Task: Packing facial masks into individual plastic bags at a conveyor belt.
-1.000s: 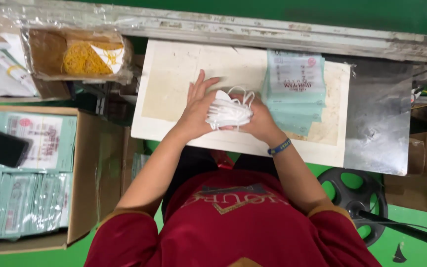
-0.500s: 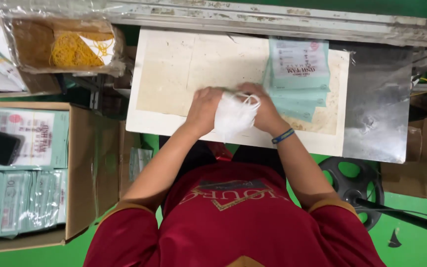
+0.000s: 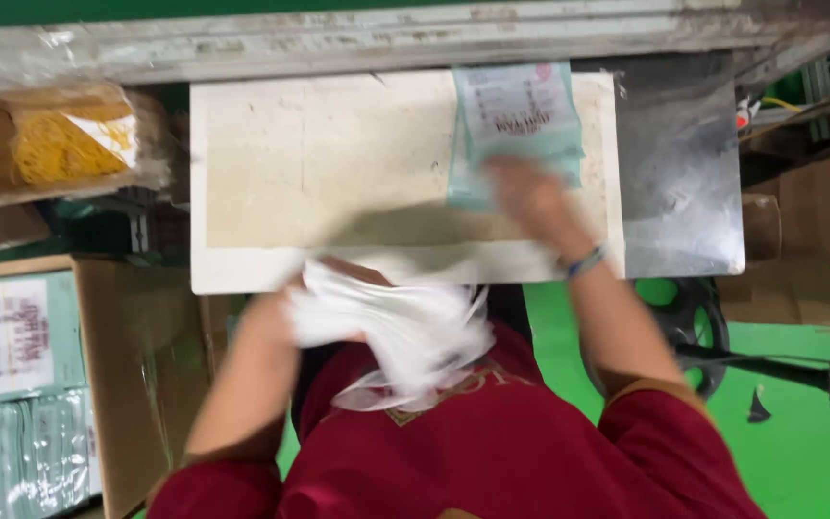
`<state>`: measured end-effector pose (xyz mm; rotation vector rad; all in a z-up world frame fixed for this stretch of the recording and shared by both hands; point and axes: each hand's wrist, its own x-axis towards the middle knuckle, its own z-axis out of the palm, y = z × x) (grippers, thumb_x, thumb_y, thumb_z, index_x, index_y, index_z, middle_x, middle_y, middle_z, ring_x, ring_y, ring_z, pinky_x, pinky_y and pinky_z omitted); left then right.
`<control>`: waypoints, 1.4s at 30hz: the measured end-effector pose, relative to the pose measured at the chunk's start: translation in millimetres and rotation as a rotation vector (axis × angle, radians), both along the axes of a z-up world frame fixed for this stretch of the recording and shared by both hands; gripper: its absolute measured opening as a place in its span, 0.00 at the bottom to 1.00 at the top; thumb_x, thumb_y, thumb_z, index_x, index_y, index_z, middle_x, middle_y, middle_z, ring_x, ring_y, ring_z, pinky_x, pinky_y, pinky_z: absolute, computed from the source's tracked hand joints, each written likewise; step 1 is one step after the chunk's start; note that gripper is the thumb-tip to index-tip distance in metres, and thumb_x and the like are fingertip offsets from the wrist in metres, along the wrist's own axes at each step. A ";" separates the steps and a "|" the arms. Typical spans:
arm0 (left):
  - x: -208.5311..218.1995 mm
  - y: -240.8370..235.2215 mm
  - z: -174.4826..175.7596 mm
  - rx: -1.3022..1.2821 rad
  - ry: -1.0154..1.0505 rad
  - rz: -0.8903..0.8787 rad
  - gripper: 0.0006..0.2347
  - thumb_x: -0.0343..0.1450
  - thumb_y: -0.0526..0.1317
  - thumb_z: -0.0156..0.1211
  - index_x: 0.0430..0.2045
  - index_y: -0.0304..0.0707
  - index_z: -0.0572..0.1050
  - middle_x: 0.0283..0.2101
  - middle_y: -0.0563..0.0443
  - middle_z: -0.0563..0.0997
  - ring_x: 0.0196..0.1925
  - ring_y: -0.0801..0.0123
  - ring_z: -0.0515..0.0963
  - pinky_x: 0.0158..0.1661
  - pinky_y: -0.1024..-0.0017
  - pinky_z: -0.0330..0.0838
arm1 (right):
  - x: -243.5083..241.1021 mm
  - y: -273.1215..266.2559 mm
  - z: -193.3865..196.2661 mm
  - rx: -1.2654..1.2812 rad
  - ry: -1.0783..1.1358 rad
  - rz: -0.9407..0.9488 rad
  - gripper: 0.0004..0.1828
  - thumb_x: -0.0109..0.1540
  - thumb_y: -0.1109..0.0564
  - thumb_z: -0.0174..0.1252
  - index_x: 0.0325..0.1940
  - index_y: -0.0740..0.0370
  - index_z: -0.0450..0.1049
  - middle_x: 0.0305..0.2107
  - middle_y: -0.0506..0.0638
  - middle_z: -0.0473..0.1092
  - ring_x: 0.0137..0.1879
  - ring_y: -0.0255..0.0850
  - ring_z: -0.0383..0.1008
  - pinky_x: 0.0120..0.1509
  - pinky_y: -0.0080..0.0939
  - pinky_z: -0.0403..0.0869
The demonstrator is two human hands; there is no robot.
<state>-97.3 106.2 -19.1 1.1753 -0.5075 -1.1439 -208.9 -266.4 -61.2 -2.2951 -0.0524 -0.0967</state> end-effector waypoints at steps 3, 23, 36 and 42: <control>28.7 -2.4 13.0 0.175 -0.406 -0.134 0.21 0.63 0.38 0.74 0.50 0.35 0.77 0.50 0.43 0.82 0.52 0.57 0.82 0.54 0.63 0.77 | 0.2 -43.8 1.9 -0.454 -0.296 -0.096 0.18 0.61 0.64 0.59 0.56 0.64 0.80 0.52 0.59 0.75 0.57 0.54 0.75 0.61 0.48 0.74; 16.8 -153.5 -2.4 0.427 -1.187 -0.658 0.42 0.65 0.60 0.67 0.66 0.26 0.60 0.78 0.45 0.46 0.80 0.61 0.40 0.73 0.65 0.40 | 62.0 9.2 13.4 -0.730 -0.084 -0.167 0.18 0.51 0.62 0.62 0.45 0.58 0.74 0.40 0.54 0.71 0.46 0.53 0.75 0.45 0.52 0.74; 43.1 -134.3 9.0 0.255 -1.096 -0.556 0.26 0.67 0.55 0.65 0.51 0.33 0.78 0.67 0.41 0.69 0.69 0.55 0.65 0.66 0.63 0.60 | 49.2 25.4 82.1 -0.233 -0.193 -0.141 0.14 0.58 0.68 0.57 0.45 0.62 0.82 0.35 0.57 0.77 0.40 0.51 0.76 0.45 0.46 0.75; 61.6 -99.9 52.6 0.100 -0.545 -0.043 0.23 0.63 0.47 0.71 0.51 0.40 0.75 0.49 0.45 0.84 0.51 0.57 0.83 0.52 0.67 0.74 | 41.0 37.8 130.3 0.142 0.073 -0.192 0.11 0.60 0.66 0.58 0.43 0.64 0.83 0.29 0.54 0.77 0.33 0.34 0.72 0.38 0.36 0.71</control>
